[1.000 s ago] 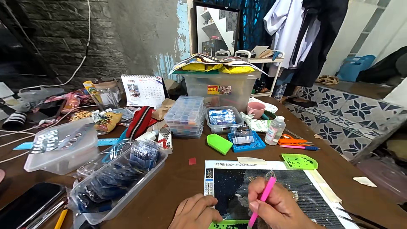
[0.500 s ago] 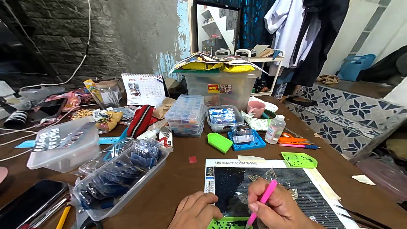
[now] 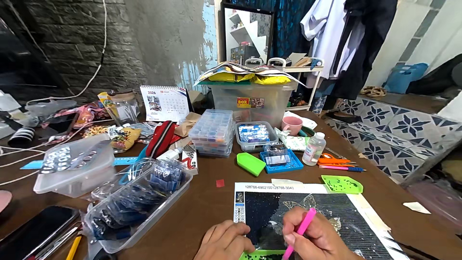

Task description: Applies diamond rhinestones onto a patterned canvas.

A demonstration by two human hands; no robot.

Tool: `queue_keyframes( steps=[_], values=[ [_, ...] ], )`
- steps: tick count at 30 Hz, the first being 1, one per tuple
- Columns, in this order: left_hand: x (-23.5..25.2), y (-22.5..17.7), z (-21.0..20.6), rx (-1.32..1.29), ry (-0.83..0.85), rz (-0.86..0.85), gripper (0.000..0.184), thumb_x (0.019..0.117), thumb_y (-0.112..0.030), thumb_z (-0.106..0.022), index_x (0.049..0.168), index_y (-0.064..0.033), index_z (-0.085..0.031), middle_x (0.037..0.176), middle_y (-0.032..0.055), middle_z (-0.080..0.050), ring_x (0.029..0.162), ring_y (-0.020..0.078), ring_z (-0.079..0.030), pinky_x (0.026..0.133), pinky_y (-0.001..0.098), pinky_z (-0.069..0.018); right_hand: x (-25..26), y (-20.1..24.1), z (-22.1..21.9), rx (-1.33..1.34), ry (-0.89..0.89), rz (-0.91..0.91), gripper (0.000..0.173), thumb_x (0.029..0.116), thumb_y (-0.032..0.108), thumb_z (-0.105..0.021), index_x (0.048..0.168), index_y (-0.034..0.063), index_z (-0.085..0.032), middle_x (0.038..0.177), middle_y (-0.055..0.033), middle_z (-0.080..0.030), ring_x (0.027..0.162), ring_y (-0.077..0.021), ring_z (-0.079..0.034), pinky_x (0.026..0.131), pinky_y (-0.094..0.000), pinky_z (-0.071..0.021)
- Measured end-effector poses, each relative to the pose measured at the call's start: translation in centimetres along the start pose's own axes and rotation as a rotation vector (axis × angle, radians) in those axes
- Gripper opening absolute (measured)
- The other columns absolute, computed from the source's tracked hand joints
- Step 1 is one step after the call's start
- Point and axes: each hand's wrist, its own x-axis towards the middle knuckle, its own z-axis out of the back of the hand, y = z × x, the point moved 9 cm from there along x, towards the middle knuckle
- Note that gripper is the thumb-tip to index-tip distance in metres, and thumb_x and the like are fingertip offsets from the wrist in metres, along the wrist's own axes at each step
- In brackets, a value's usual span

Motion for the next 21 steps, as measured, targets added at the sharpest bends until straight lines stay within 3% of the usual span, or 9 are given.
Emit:
queue_keyframes(
  steps=[6, 9, 14, 21],
  values=[
    [0.0, -0.1, 0.0, -0.007, -0.003, -0.008, 0.045, 0.0851, -0.039, -0.075, 0.112, -0.002, -0.071, 0.136, 0.0201, -0.063, 0.129, 0.0403, -0.056, 0.106, 0.0613, -0.0386, -0.3, -1.0, 0.8, 0.112, -0.106, -0.151, 0.006, 0.1041, 0.015, -0.054, 0.105, 0.0127, -0.059, 0.076, 0.0082, -0.059, 0.066, 0.0069, -0.055, 0.059, -0.0109, -0.046],
    [0.1, 0.0, -0.1, -0.007, 0.011, -0.003, 0.046, 0.0855, -0.039, -0.075, 0.113, -0.0016, -0.071, 0.137, 0.0198, -0.062, 0.13, 0.0401, -0.055, 0.107, 0.0614, -0.0381, -0.5, -1.8, 1.5, 0.154, -0.227, -0.237, 0.012, 0.101, 0.009, -0.054, 0.106, 0.0177, -0.06, 0.077, 0.013, -0.061, 0.064, 0.0063, -0.056, 0.056, -0.0121, -0.0472],
    [0.1, 0.0, -0.1, -0.022, -0.001, -0.02, 0.047, 0.085, -0.038, -0.075, 0.113, -0.001, -0.071, 0.136, 0.0197, -0.064, 0.128, 0.0401, -0.057, 0.107, 0.0616, -0.0384, -0.6, -2.7, 2.1, 0.105, -0.354, -0.325, 0.014, 0.0999, 0.002, -0.052, 0.106, 0.0147, -0.055, 0.077, 0.0125, -0.062, 0.061, 0.0038, -0.058, 0.054, -0.0148, -0.0497],
    [0.1, -0.1, -0.1, -0.002, -0.001, -0.022, 0.048, 0.0848, -0.038, -0.076, 0.114, -0.0012, -0.07, 0.135, 0.0192, -0.065, 0.127, 0.0394, -0.058, 0.106, 0.0605, -0.0391, -0.6, -3.1, 1.8, 0.001, -0.359, -0.376, 0.009, 0.0998, 0.001, -0.053, 0.106, 0.0085, -0.053, 0.076, 0.0092, -0.061, 0.061, 0.0023, -0.057, 0.055, -0.0166, -0.0501]
  ],
)
